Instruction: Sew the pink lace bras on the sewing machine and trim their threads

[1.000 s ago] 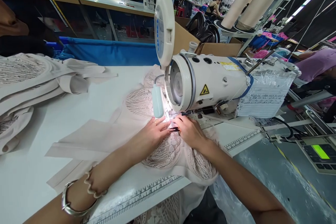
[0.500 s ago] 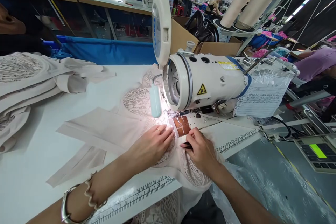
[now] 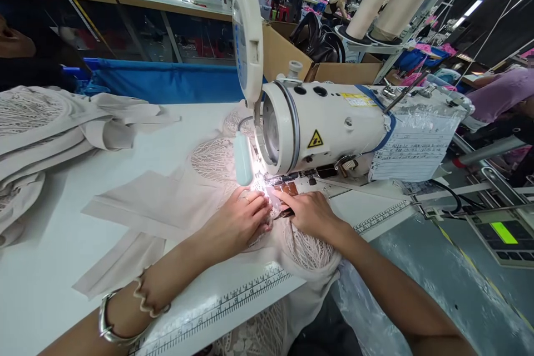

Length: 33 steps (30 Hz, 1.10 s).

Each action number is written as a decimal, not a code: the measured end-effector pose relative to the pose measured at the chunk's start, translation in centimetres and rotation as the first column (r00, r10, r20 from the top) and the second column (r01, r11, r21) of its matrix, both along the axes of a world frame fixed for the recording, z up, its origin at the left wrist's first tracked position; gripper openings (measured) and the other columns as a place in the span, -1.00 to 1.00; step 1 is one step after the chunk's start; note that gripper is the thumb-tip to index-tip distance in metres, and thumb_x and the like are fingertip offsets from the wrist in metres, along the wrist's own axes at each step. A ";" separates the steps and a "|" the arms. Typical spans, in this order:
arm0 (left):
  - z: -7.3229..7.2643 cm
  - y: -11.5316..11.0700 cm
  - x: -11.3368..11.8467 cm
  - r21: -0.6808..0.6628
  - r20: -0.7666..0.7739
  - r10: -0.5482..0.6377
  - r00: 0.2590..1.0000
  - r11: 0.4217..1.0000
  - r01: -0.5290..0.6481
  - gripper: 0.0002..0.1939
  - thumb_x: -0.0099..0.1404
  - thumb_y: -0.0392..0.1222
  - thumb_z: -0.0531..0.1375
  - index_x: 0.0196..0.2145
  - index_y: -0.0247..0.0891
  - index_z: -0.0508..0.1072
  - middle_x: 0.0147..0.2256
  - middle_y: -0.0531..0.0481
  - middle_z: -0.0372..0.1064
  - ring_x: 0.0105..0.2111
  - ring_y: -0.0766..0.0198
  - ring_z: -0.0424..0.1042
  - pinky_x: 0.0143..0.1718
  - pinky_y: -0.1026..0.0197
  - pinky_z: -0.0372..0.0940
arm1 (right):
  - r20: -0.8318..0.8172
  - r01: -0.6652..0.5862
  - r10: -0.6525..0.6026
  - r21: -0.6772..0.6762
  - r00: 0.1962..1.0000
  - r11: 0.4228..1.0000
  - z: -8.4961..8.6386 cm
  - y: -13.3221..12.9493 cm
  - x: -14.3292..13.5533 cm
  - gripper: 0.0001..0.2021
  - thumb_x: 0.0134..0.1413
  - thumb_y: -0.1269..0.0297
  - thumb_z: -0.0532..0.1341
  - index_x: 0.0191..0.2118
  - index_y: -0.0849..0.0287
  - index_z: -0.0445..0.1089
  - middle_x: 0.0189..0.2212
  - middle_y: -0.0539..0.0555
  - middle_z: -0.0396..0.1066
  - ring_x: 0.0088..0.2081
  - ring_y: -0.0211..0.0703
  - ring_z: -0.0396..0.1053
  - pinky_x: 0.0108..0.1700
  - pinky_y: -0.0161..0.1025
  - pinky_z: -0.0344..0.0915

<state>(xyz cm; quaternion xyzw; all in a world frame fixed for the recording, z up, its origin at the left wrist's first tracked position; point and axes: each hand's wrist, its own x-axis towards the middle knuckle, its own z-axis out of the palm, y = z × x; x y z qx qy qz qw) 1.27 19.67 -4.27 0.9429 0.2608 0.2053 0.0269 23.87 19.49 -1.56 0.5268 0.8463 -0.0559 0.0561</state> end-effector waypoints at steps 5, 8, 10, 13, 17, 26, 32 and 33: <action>0.0 -0.1 -0.1 0.073 -0.044 0.058 0.997 0.996 -0.055 -0.60 0.56 -0.16 -0.11 -0.08 -0.34 0.49 -0.02 -0.21 0.48 0.06 -0.05 0.38 0.09 -0.17 0.04 | -0.009 -0.035 0.035 0.021 0.999 0.999 -0.3 1.1 -0.1 -0.32 0.00 0.45 0.14 0.30 -0.05 0.27 -0.31 0.04 0.63 -0.31 -0.04 0.49 -0.37 -0.23 0.05; 0.4 -0.1 -0.3 0.064 -0.081 0.076 0.994 0.995 -0.071 -0.56 0.57 -0.07 -0.15 0.05 -0.37 0.41 0.01 -0.27 0.47 0.08 -0.07 0.37 0.09 -0.16 0.01 | -0.035 -0.071 0.074 0.073 0.997 0.995 -0.6 1.6 0.3 -0.40 0.04 0.45 0.15 0.24 0.00 0.36 -0.30 0.06 0.63 -0.30 -0.07 0.48 -0.37 -0.24 0.07; 0.6 -0.1 -0.3 0.057 -0.099 0.093 0.991 0.995 -0.087 -0.58 0.56 -0.09 -0.13 0.08 -0.34 0.39 0.03 -0.27 0.46 0.09 -0.07 0.36 0.10 -0.18 0.00 | -0.050 -0.104 0.109 0.103 0.993 0.989 -0.8 1.7 0.5 -0.46 0.06 0.44 0.16 0.19 0.01 0.42 -0.33 0.07 0.62 -0.31 -0.09 0.47 -0.37 -0.26 0.07; 0.8 0.0 -0.2 0.059 -0.103 0.119 0.988 0.992 -0.113 -0.62 0.55 -0.11 -0.09 0.02 -0.34 0.43 0.05 -0.27 0.45 0.11 -0.12 0.35 0.12 -0.22 -0.01 | -0.069 -0.128 0.137 0.114 0.988 0.985 -0.9 1.9 0.7 -0.51 0.08 0.43 0.17 0.14 0.01 0.47 -0.37 0.05 0.61 -0.30 -0.11 0.47 -0.38 -0.27 0.07; 0.7 0.0 -0.1 0.028 -0.098 0.121 0.988 0.993 -0.118 -0.62 0.53 -0.06 -0.04 -0.04 -0.34 0.47 0.10 -0.28 0.41 0.16 -0.16 0.32 0.14 -0.23 0.01 | -0.088 -0.126 0.136 0.102 0.987 0.987 -0.5 2.1 0.8 -0.49 0.09 0.44 0.16 0.17 0.00 0.44 -0.25 0.03 0.63 -0.27 -0.11 0.47 -0.39 -0.27 0.08; 1.1 0.2 -0.5 0.004 -0.121 0.138 0.983 0.990 -0.138 -0.59 0.54 -0.04 -0.07 0.11 -0.30 0.38 0.09 -0.27 0.42 0.16 -0.16 0.31 0.15 -0.34 -0.03 | -0.055 -0.237 0.246 0.135 0.968 0.962 -0.9 3.1 1.5 -0.55 0.25 0.50 0.07 0.13 -0.05 0.46 -0.28 0.00 0.60 -0.29 -0.13 0.41 -0.36 -0.26 0.05; 0.9 0.0 0.1 -0.046 -0.110 0.131 0.985 0.989 -0.137 -0.57 0.53 0.00 -0.08 0.00 -0.34 0.45 0.08 -0.30 0.41 0.15 -0.15 0.30 0.12 -0.28 0.02 | -0.044 -0.124 0.131 0.135 0.990 0.983 0.3 2.0 2.2 -0.72 0.28 0.13 0.22 0.03 0.07 0.47 -0.32 0.05 0.59 -0.30 -0.07 0.44 -0.29 -0.24 0.10; 0.9 0.0 0.2 -0.052 -0.110 0.134 0.985 0.989 -0.140 -0.57 0.53 -0.01 -0.07 0.03 -0.35 0.43 0.07 -0.30 0.42 0.15 -0.14 0.31 0.12 -0.28 0.01 | -0.049 -0.113 0.120 0.126 0.992 0.986 0.3 1.6 2.4 -0.64 0.20 0.03 0.28 0.02 0.12 0.46 -0.35 0.07 0.58 -0.32 -0.07 0.44 -0.31 -0.25 0.09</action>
